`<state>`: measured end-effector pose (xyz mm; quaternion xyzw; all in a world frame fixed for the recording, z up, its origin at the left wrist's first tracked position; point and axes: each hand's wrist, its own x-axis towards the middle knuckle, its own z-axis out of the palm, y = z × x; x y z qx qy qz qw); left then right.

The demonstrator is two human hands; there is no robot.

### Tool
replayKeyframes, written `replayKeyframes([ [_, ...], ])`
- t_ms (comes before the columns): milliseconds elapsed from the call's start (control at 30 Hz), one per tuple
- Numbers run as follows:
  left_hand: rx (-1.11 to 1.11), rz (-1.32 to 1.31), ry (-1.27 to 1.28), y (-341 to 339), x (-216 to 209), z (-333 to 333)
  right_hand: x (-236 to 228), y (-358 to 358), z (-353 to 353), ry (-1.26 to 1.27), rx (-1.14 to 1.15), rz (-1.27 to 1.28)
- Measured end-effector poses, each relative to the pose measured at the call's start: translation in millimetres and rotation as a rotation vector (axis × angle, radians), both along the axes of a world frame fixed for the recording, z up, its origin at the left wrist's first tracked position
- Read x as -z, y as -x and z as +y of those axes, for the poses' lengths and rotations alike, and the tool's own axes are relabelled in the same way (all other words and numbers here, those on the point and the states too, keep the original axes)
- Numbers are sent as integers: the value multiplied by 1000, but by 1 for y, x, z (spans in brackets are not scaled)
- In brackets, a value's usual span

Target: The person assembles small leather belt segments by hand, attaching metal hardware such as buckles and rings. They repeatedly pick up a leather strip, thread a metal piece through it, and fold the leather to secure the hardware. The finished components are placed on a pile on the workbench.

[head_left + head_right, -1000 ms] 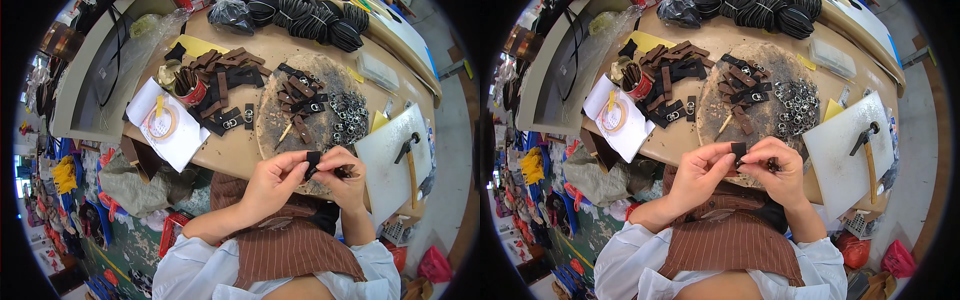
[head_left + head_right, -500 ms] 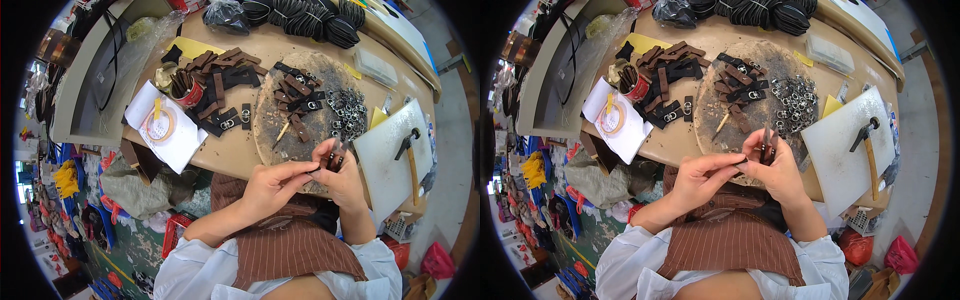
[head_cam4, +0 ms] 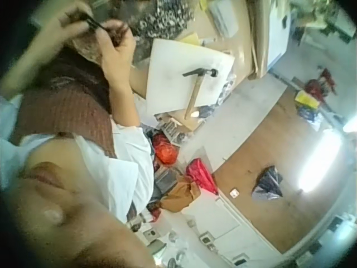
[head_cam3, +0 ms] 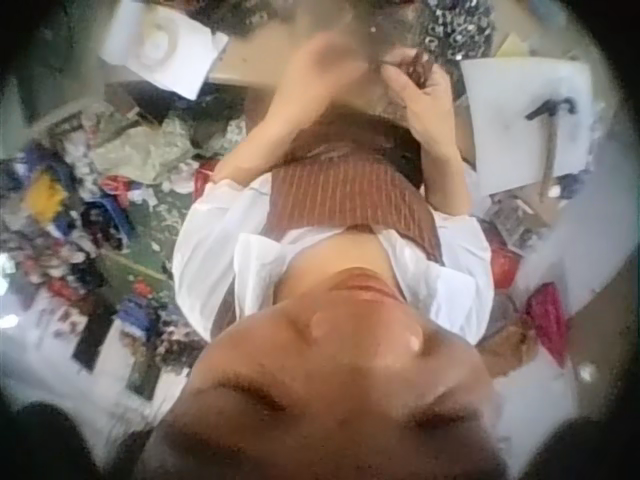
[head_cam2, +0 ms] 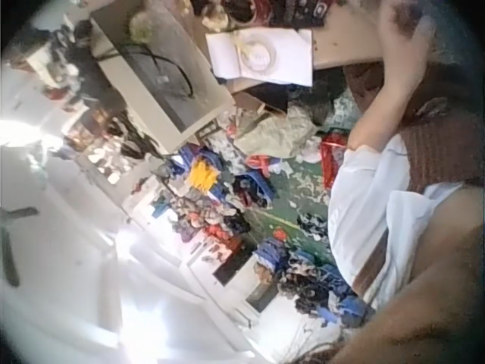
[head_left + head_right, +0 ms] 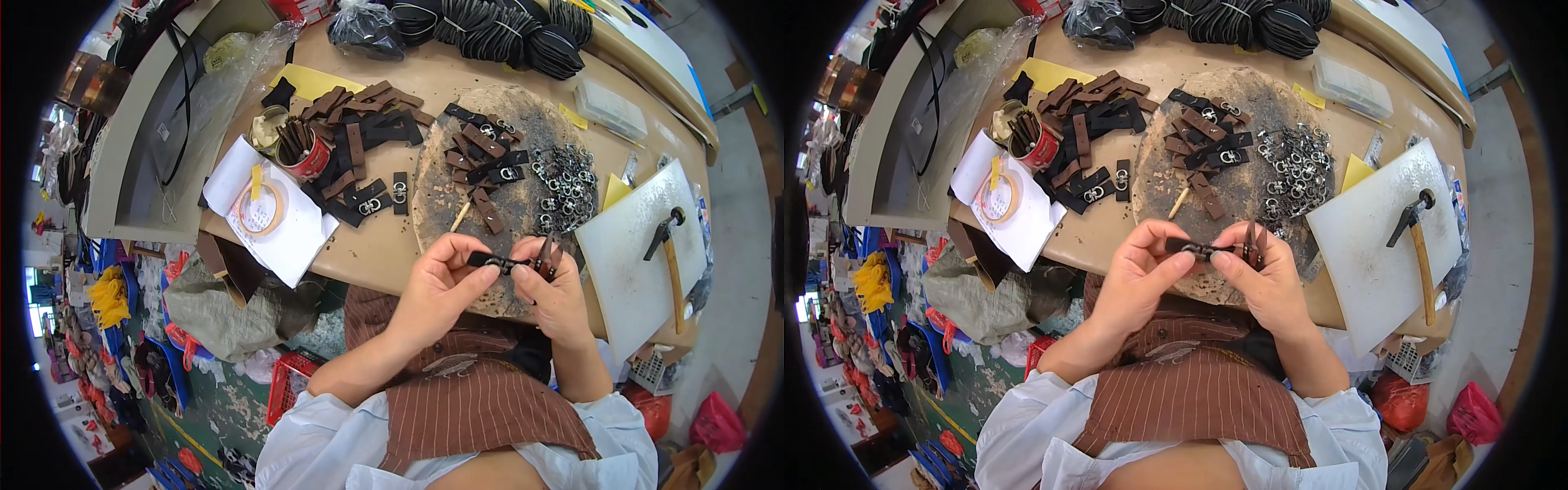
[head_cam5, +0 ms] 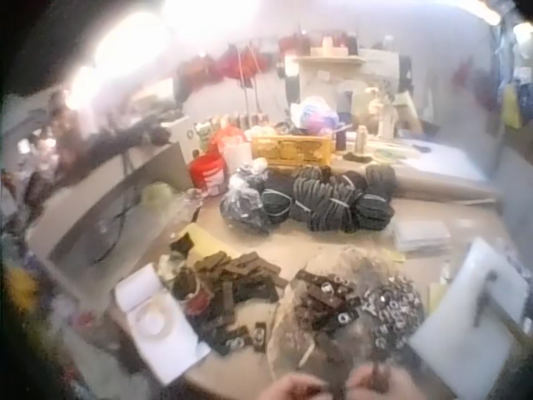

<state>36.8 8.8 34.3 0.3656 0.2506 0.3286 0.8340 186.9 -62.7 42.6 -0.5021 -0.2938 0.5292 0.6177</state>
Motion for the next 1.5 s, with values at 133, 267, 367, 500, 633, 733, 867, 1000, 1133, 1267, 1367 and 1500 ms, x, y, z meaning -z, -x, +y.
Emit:
replayKeyframes([
  [133, 90, 196, -284, 14, -7, 9, -6, 0, -4, 78, -65, 14],
  [267, -14, 129, -241, 9, -2, -3, -5, 5, -4, 63, -14, -60],
  [367, 4, 85, -86, 6, 0, -8, -5, 0, -5, 97, -27, 57],
  [500, 108, 7, -28, 10, 8, 1, -1, -7, -2, -4, -53, -123],
  [633, 228, 15, 163, 13, -7, 8, -1, -16, 6, -508, -114, -872],
  [733, 161, 105, 129, 14, -4, 5, -7, -19, 8, -512, -113, -1069],
  [867, -58, 112, -97, 10, 4, 0, -17, -17, -14, -300, -3, -565],
  [1000, -142, 138, -160, 3, 4, -3, -17, -11, -20, -1, -187, -499],
  [1133, -221, 170, -228, 0, 6, -3, -15, 3, -15, 35, -195, -674],
  [1267, -240, 174, -211, 0, 5, -2, -16, 15, -3, 37, -124, -968],
  [1367, -271, 188, -274, 0, 2, -3, -20, 19, -1, 58, -98, -1014],
  [1500, -278, 170, -257, 1, 5, -5, -17, 22, 1, 15, -81, -1058],
])
